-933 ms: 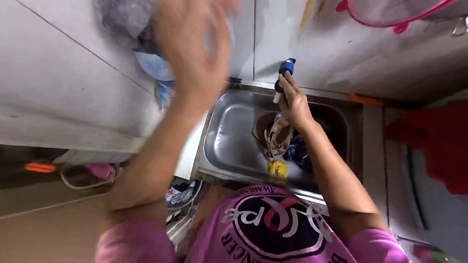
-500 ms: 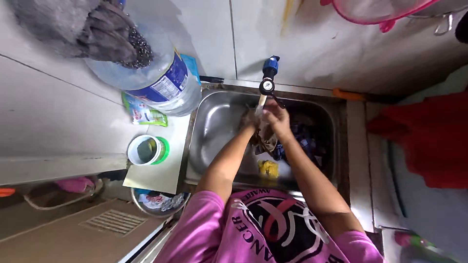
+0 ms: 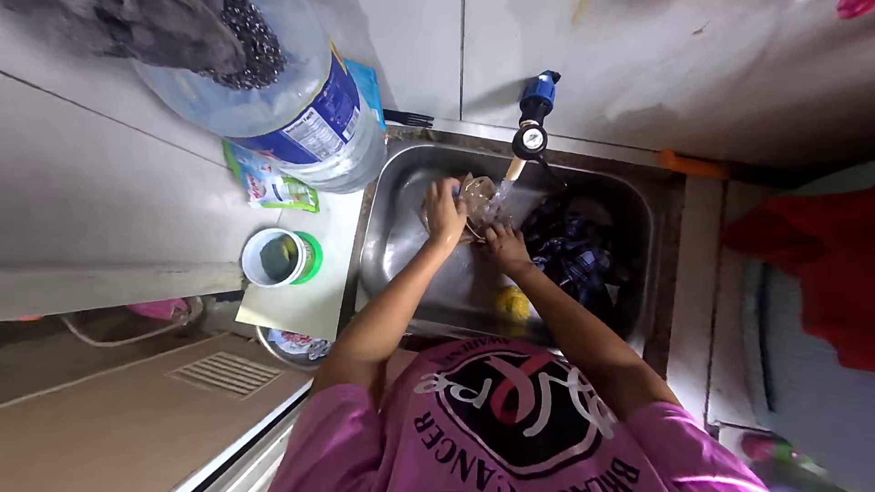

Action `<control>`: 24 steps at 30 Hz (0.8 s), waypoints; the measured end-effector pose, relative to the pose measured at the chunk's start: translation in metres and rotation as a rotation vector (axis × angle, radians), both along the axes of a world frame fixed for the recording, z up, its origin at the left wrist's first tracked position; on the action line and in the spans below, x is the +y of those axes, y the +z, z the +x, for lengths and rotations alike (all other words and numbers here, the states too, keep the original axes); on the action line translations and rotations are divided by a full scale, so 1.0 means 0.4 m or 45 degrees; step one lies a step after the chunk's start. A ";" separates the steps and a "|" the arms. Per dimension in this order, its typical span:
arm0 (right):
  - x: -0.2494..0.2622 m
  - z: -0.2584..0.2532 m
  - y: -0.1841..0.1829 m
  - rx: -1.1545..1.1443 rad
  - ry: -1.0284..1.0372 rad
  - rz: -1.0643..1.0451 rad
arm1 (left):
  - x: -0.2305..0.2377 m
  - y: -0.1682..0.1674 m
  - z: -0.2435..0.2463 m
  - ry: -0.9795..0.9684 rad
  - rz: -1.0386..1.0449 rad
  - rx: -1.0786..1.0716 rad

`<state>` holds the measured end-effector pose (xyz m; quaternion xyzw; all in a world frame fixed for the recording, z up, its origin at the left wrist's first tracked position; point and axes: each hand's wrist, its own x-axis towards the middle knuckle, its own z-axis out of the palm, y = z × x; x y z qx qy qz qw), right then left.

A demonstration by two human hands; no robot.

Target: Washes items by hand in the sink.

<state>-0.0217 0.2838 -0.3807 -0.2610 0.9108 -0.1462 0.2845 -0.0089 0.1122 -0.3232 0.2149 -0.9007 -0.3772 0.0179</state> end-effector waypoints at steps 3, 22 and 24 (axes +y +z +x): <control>-0.002 -0.038 0.065 -0.204 -0.360 -0.170 | 0.093 0.024 0.103 -0.468 0.149 -0.096; 0.010 -0.168 0.266 -0.432 -0.941 -0.880 | -0.085 -0.056 0.268 -0.769 -0.238 -1.057; 0.005 -0.159 0.241 -0.429 -0.768 -0.836 | -0.148 -0.039 0.259 -0.607 -0.411 -1.001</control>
